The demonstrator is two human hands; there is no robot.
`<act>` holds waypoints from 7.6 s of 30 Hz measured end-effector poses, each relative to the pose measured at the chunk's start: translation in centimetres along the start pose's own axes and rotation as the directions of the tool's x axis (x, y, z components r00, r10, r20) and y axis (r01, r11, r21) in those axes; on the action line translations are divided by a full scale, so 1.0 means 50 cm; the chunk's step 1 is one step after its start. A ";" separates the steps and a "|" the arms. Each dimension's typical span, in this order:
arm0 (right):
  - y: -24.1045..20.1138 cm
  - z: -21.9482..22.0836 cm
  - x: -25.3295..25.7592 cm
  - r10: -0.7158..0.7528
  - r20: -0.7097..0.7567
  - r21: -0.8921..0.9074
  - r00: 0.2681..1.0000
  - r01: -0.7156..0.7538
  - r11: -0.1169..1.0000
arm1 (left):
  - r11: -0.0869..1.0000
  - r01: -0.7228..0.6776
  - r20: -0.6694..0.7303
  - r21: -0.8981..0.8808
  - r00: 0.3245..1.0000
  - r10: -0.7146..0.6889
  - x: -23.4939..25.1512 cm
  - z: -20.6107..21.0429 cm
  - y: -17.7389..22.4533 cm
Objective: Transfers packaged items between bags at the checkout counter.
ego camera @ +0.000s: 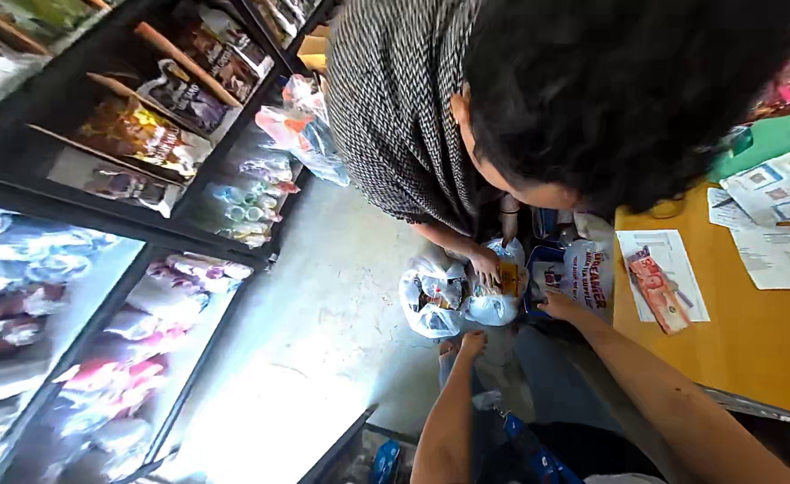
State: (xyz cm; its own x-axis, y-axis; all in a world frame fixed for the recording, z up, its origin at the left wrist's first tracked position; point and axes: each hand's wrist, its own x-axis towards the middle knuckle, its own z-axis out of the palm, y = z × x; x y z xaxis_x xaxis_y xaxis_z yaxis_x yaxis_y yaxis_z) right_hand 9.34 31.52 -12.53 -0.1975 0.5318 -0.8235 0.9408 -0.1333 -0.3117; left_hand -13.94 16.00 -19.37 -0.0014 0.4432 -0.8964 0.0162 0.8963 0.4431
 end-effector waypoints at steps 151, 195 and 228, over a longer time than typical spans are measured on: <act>-0.285 -0.429 0.077 0.177 -0.078 0.805 0.981 -0.042 0.591 | 0.939 -0.217 -0.347 0.267 0.887 0.304 -0.037 -0.239 0.781; -0.183 -0.336 0.491 0.157 0.037 0.360 0.987 -0.160 0.919 | 0.692 -0.153 -0.072 0.705 0.956 0.284 0.543 -0.231 0.847; -0.064 0.278 0.604 -0.027 0.265 -0.229 0.964 0.090 0.969 | 0.793 0.161 0.080 -0.588 0.987 -0.142 0.506 0.026 -0.263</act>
State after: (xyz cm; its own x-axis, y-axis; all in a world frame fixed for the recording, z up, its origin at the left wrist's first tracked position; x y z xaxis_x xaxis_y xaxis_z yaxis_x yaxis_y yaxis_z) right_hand -3.47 36.39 -43.02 -0.2887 0.2942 -0.9111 0.9572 0.1106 -0.2676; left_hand -12.87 15.40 -47.90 0.0759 0.3092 -0.9480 -0.5750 0.7903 0.2117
